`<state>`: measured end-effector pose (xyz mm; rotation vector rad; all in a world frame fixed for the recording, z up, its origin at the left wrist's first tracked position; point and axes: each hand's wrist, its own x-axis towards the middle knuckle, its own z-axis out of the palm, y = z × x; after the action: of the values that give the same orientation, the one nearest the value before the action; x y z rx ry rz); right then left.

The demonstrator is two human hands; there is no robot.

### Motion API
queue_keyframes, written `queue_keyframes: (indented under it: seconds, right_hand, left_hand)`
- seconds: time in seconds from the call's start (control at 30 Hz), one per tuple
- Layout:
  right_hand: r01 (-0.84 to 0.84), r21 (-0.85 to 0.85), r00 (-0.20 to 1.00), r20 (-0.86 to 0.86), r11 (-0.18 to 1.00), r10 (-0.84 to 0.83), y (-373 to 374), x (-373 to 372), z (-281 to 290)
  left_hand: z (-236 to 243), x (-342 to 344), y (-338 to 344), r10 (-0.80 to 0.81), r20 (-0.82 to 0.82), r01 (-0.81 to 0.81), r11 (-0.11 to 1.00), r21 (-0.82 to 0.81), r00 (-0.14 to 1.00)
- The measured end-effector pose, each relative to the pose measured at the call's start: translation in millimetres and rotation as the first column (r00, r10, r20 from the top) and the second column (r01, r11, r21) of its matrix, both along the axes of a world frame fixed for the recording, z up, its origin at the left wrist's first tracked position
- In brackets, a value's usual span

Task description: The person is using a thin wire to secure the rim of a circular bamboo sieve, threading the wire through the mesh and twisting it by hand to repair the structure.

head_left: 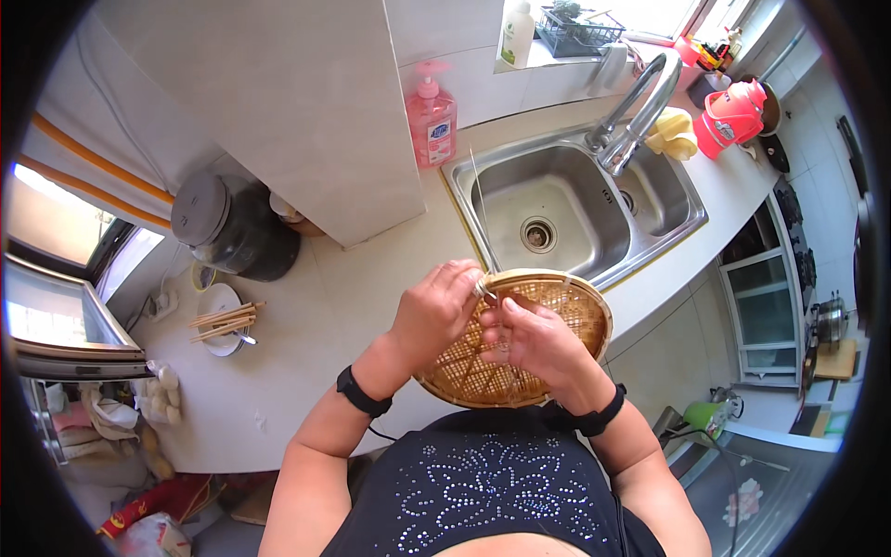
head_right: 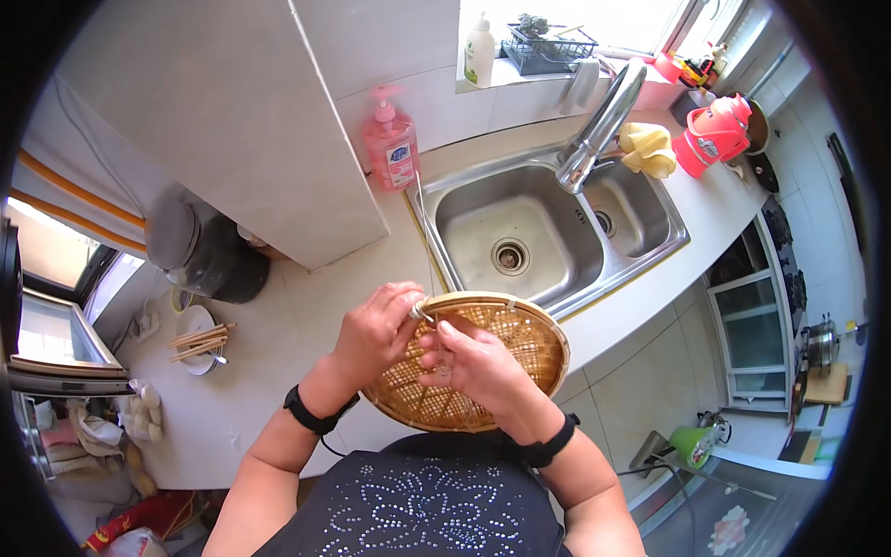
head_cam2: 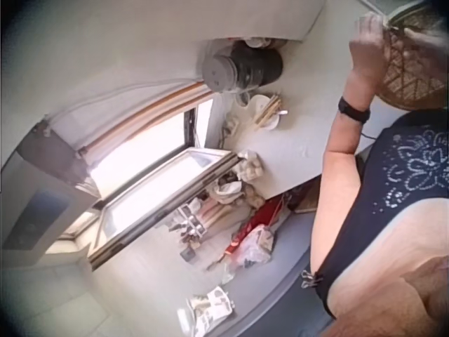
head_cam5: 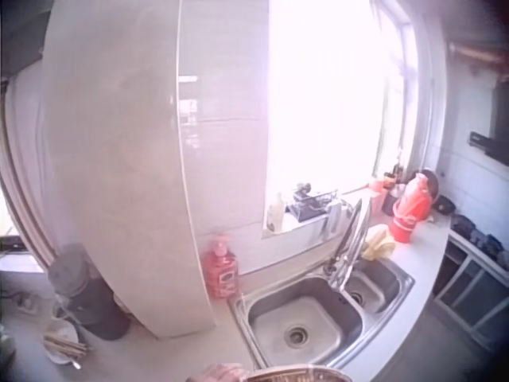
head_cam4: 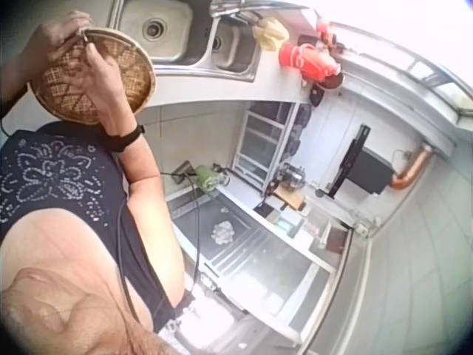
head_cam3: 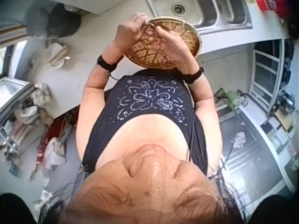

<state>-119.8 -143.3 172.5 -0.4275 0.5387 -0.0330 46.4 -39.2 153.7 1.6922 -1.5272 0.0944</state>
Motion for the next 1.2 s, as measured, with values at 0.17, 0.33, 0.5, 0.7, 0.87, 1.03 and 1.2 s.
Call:
queue_keyframes:
  seconds: [0.17, 0.33, 0.5, 0.7, 0.87, 1.03, 1.2]
  right_hand:
    - [-0.191, -0.348, 0.978, -0.151, 0.918, 0.147, 13, -19, -9]
    - [-0.292, -0.951, 0.955, -0.296, 0.105, -0.025, -4, 4, -29]
    - [-0.068, -0.779, 0.983, 0.054, -0.624, -0.174, -30, 2, 22]
    - [-0.239, -0.744, 0.968, -0.234, 0.625, 0.092, -95, -5, 9]
    - [-0.107, -0.461, 0.994, -0.083, 0.881, 0.077, -87, 25, 6]
    - [-0.226, -0.400, 0.974, -0.123, 0.888, 0.192, -106, 26, -19]
    - [-0.222, -0.318, 0.975, -0.068, 0.922, 0.211, -110, 23, -28]
  left_hand:
    - [-24, 16, -3, -0.045, -0.163, 0.084, 0.967, 0.241, 0.986]
    - [-28, 20, -16, -0.141, -0.190, 0.183, 0.957, 0.224, 0.972]
    - [-16, 34, -20, -0.176, -0.159, 0.218, 0.927, 0.305, 0.971]
    - [16, 54, -51, -0.417, -0.211, 0.456, 0.868, 0.197, 0.884]
    - [36, 53, -62, -0.452, -0.321, 0.534, 0.809, 0.245, 0.832]
    - [22, 43, -72, -0.468, -0.355, 0.572, 0.764, 0.298, 0.809]
    - [18, 32, -74, -0.478, -0.359, 0.583, 0.759, 0.291, 0.802]
